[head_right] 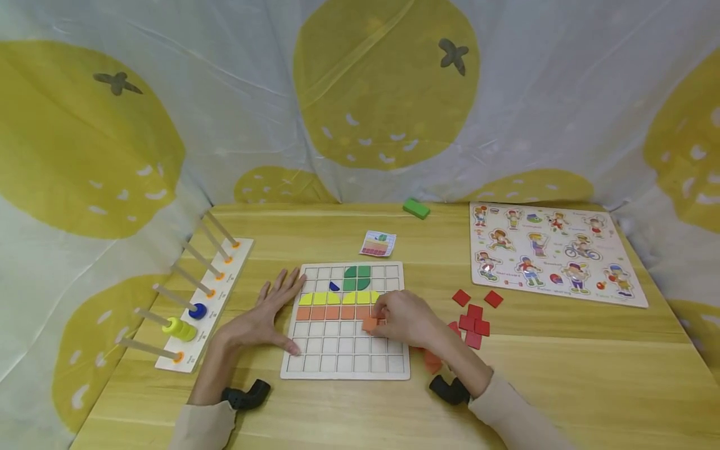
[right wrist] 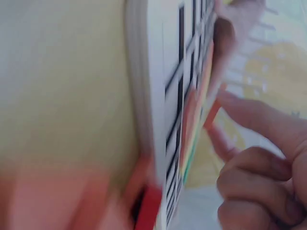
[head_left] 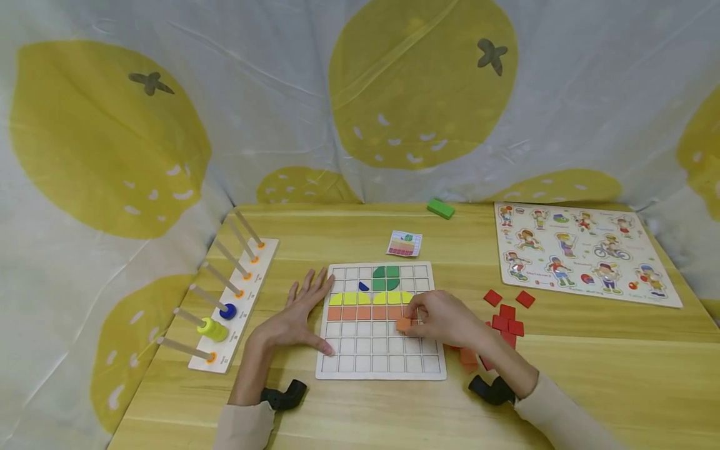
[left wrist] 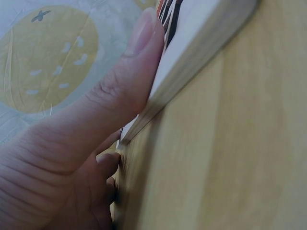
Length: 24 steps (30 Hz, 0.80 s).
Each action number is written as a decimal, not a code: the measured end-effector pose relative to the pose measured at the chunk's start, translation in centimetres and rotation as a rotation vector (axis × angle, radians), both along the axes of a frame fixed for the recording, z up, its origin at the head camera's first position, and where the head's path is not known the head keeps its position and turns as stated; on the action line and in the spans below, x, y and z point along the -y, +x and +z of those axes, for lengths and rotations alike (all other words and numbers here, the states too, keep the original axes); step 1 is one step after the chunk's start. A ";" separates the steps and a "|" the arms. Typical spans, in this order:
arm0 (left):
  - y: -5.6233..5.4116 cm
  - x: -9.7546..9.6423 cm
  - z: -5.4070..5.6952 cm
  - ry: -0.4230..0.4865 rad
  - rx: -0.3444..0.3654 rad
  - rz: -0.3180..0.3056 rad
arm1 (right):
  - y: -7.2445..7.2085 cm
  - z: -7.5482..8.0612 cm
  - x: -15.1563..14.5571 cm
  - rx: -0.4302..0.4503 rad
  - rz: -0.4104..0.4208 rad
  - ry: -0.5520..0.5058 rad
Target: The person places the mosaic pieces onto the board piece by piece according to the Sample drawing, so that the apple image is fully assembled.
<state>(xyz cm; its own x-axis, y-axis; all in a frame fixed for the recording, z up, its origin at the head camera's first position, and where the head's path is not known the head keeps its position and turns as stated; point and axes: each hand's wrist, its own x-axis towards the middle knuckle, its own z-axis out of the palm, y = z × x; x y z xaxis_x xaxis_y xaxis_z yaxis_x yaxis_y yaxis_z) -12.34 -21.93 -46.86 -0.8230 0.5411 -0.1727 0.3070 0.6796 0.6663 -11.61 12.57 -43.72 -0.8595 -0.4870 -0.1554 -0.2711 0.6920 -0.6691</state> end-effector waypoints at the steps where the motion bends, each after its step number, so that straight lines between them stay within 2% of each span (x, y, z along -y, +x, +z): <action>1: 0.0 0.0 0.0 0.001 -0.001 0.000 | 0.1 -0.1 0.6 -0.018 0.007 0.014; 5: 0.0 0.0 0.1 -0.002 -0.001 0.001 | 0.1 -0.5 1.9 -0.046 0.002 0.041; 13: 0.0 -0.1 0.1 -0.004 0.005 0.001 | -0.4 -0.9 1.0 0.042 0.035 -0.087; 21: -0.1 -0.1 0.1 -0.001 0.009 0.002 | -0.5 -1.2 1.8 0.018 0.022 -0.072; 24: 0.0 -0.1 0.0 0.004 0.004 0.004 | -0.6 -1.1 1.2 0.056 0.040 -0.098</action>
